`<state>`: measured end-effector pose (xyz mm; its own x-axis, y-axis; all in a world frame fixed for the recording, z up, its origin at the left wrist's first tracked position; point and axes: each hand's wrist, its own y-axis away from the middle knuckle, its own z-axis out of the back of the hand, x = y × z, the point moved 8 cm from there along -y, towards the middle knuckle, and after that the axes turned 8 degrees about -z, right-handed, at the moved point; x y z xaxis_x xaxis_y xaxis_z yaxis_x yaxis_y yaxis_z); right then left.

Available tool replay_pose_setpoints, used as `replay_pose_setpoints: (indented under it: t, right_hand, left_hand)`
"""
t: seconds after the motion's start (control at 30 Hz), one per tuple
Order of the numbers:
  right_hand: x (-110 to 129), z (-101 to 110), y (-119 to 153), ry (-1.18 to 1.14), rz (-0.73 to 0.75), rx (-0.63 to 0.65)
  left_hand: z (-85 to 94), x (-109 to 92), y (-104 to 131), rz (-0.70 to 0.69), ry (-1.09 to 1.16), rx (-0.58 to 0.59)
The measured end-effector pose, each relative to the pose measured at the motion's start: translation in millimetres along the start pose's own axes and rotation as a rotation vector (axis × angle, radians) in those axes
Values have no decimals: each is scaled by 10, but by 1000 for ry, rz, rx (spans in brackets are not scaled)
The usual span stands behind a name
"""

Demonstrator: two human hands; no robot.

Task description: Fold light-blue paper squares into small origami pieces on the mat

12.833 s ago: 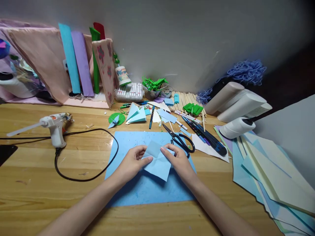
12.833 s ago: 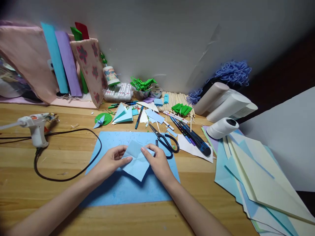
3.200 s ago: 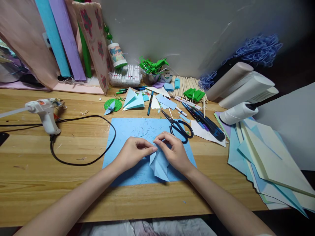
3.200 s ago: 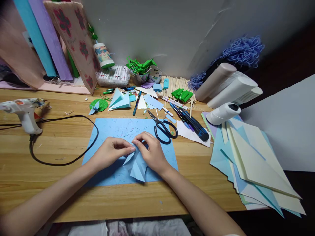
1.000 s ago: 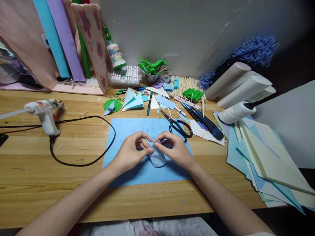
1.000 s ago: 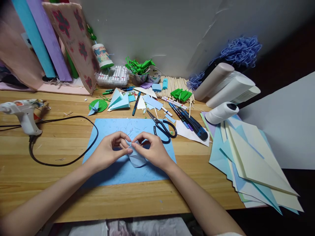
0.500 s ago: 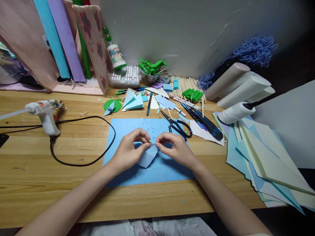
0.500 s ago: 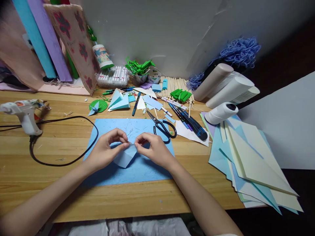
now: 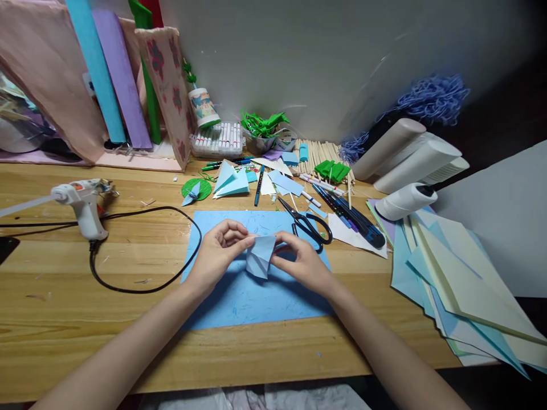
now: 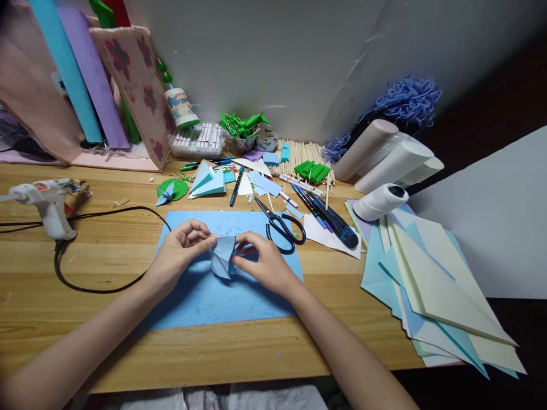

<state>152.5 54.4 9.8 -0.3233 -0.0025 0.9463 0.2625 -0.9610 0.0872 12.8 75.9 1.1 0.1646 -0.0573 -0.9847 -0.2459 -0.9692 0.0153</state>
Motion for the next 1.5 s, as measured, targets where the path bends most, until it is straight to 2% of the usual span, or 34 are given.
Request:
replay_pose_setpoints:
  t: [0.07,0.23,0.43,0.57,0.67,0.77,0.87,1.0,1.17,1.5]
  right_hand:
    - [-33,-29,11,-19,-27,-49]
    - [-49,148,45,22,-40,-235]
    - [98,235,107,120,52,-312]
    - [38,141,61,14,11,-212]
    - [24,26,36,-22,1,-98]
    - [91,-17,67,87,52,-92]
    - [167,-35,115,223,138,-113]
    - [202,-48,146,357,260,-123]
    - [234,-106,176,530,407,-80]
    - [259,-177,195,670,485,-60]
  left_hand:
    - [-43,-13,19,-13,-13,22]
    - [-130,-94,63,-65,-185,74]
    - [-218,19,112,0,-354,191]
    - [-145,72,77,22,-273,87]
    - [-143,145,68,100,-132,67]
    - [-168,188,78,169,-30,79]
    - [-161,170,79,173,11,61]
    - [-165,174,85,190,13,65]
    - [-153,159,75,146,-18,67]
    - [-112,244,48,106,-178,107]
